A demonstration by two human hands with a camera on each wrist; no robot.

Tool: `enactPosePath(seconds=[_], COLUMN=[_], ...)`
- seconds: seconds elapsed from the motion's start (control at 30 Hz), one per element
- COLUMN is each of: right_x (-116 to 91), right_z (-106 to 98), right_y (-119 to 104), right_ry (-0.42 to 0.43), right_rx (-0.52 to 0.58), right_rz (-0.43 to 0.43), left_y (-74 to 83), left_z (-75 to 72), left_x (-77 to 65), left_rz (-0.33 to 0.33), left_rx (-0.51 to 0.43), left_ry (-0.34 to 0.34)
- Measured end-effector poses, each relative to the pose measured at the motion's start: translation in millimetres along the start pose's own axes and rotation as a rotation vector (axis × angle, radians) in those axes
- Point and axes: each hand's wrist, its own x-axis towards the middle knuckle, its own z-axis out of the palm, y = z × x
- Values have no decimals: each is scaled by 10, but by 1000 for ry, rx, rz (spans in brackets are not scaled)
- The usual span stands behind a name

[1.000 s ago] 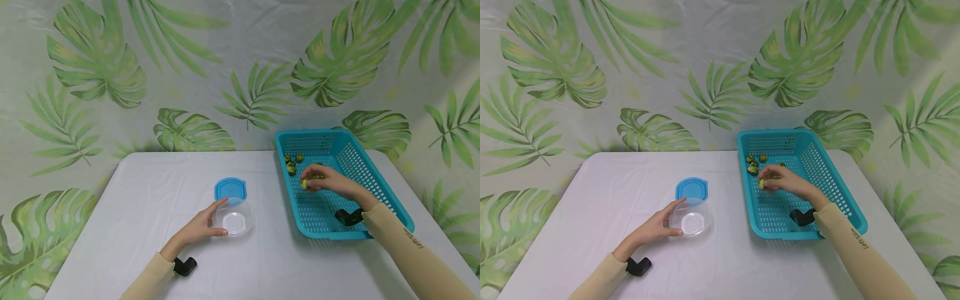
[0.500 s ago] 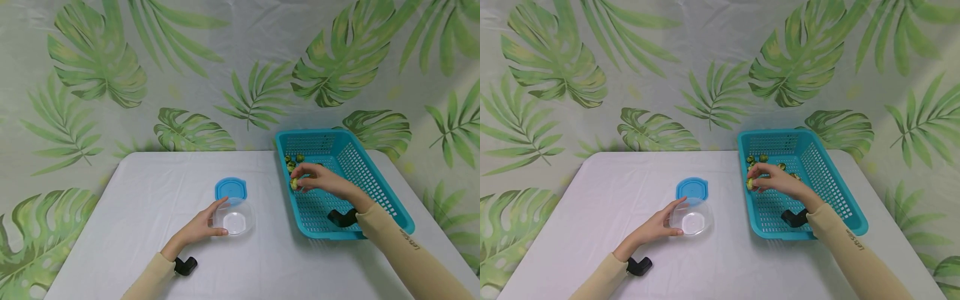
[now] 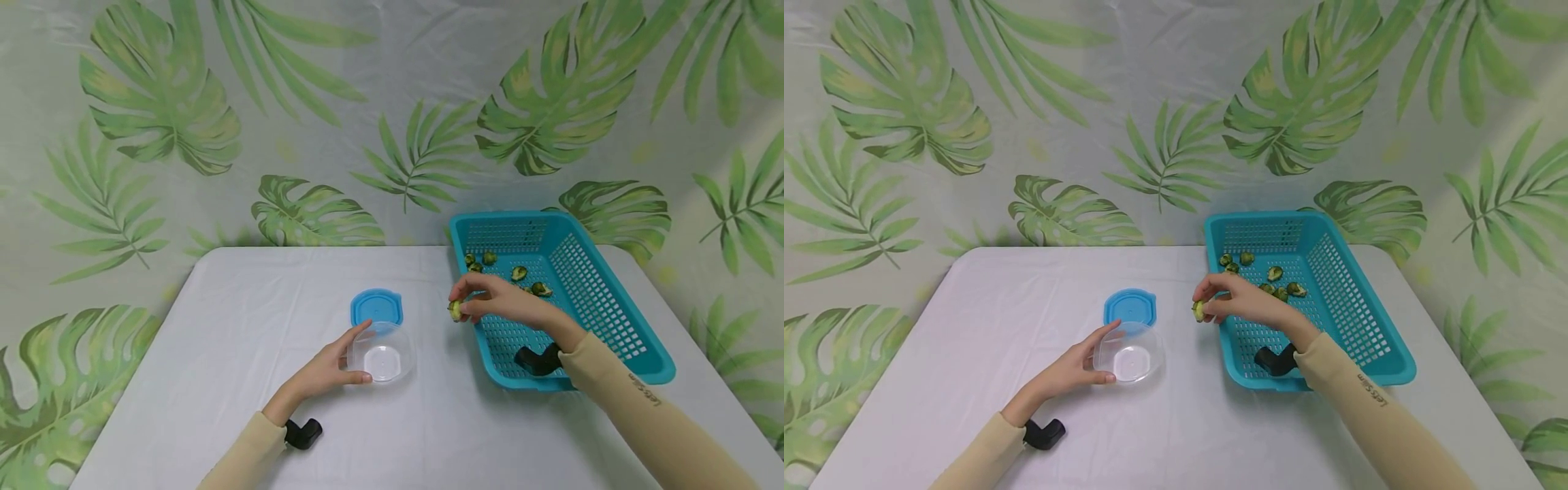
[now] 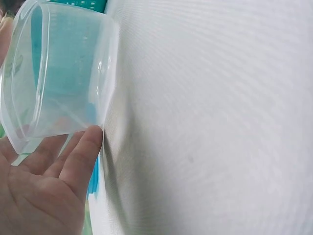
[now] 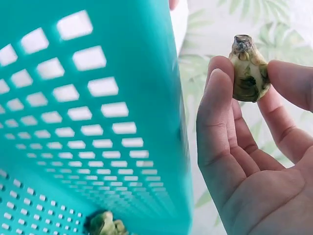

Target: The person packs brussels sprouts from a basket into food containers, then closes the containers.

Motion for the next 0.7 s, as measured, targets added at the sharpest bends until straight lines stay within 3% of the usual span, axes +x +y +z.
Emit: enactPosePath(seconds=[0.7], right_x=[281], right_z=[361], right_y=[-216], right_ry=[-77], right_rx=[-21], right_rz=[-26], left_y=[-19], left_z=[6], left_x=[2], left_rz=[0], left_rx=[1], left_ry=[2])
